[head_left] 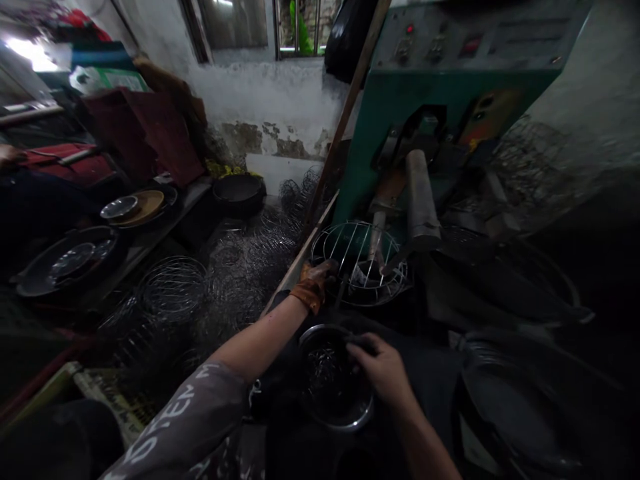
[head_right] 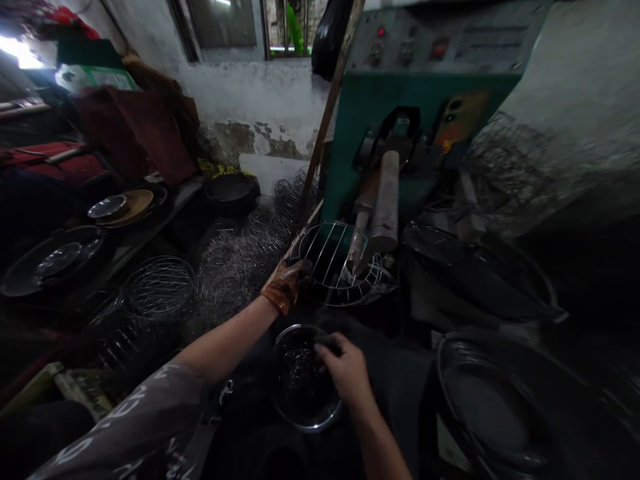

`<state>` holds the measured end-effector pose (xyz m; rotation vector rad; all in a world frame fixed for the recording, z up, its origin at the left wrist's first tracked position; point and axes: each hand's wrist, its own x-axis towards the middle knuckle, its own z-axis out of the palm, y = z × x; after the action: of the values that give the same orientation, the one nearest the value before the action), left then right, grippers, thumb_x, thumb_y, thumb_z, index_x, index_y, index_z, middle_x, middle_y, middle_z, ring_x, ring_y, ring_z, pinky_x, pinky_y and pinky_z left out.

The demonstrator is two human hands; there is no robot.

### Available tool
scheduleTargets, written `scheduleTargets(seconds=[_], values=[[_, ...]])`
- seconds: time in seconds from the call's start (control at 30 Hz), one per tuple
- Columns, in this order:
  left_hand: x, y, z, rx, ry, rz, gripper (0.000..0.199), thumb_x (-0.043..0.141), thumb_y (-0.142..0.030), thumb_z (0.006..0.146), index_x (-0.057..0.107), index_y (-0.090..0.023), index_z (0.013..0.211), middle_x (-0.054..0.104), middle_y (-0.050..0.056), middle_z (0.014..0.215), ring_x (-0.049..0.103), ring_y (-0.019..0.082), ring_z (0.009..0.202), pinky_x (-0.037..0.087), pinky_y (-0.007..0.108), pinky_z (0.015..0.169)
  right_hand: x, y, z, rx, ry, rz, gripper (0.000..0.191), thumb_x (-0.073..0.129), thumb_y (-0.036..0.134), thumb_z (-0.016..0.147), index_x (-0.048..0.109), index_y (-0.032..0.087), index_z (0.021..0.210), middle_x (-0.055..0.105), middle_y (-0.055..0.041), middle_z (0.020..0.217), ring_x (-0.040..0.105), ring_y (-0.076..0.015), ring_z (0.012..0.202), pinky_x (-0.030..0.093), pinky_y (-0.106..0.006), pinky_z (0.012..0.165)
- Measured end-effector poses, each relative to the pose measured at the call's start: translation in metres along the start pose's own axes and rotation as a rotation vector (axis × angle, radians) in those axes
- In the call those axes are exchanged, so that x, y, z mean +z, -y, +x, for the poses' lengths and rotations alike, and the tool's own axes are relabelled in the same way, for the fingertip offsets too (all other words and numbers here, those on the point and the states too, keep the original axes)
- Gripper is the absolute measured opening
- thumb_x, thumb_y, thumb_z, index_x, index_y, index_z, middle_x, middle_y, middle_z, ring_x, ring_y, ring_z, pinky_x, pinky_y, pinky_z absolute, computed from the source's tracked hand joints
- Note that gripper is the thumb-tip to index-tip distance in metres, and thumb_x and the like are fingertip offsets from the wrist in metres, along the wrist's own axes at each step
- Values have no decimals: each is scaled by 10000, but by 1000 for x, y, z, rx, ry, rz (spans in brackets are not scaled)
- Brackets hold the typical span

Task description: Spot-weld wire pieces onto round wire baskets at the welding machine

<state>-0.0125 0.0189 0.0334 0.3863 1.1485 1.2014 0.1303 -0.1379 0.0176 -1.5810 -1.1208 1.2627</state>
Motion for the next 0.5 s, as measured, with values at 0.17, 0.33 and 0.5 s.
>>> scheduleTargets(seconds=[0.17,0.33,0.5], values=[[4,13,-14,-7,-67,-4,538,848,-211,633,598,-220,1109,673,-9,781,658,181,640,539,312,622,-8,29,36,-58,-337,291,469,867,585,595,702,187,782,735,-43,709,709,-219,624,619,-347,596],[4,22,-21,-42,-58,-86,644,916,-247,568,596,-216,1126,704,29,830,703,224,726,560,356,700,0,22,55,-119,-448,191,574,805,725,595,682,200,792,726,-45,668,676,-213,548,585,-354,565],[4,28,-14,-93,-67,-107,644,925,-324,587,590,-220,1127,700,20,781,694,220,674,564,372,693,-5,11,61,-130,-481,-56,581,699,774,664,691,204,780,637,-5,510,582,-193,417,476,-327,490]])
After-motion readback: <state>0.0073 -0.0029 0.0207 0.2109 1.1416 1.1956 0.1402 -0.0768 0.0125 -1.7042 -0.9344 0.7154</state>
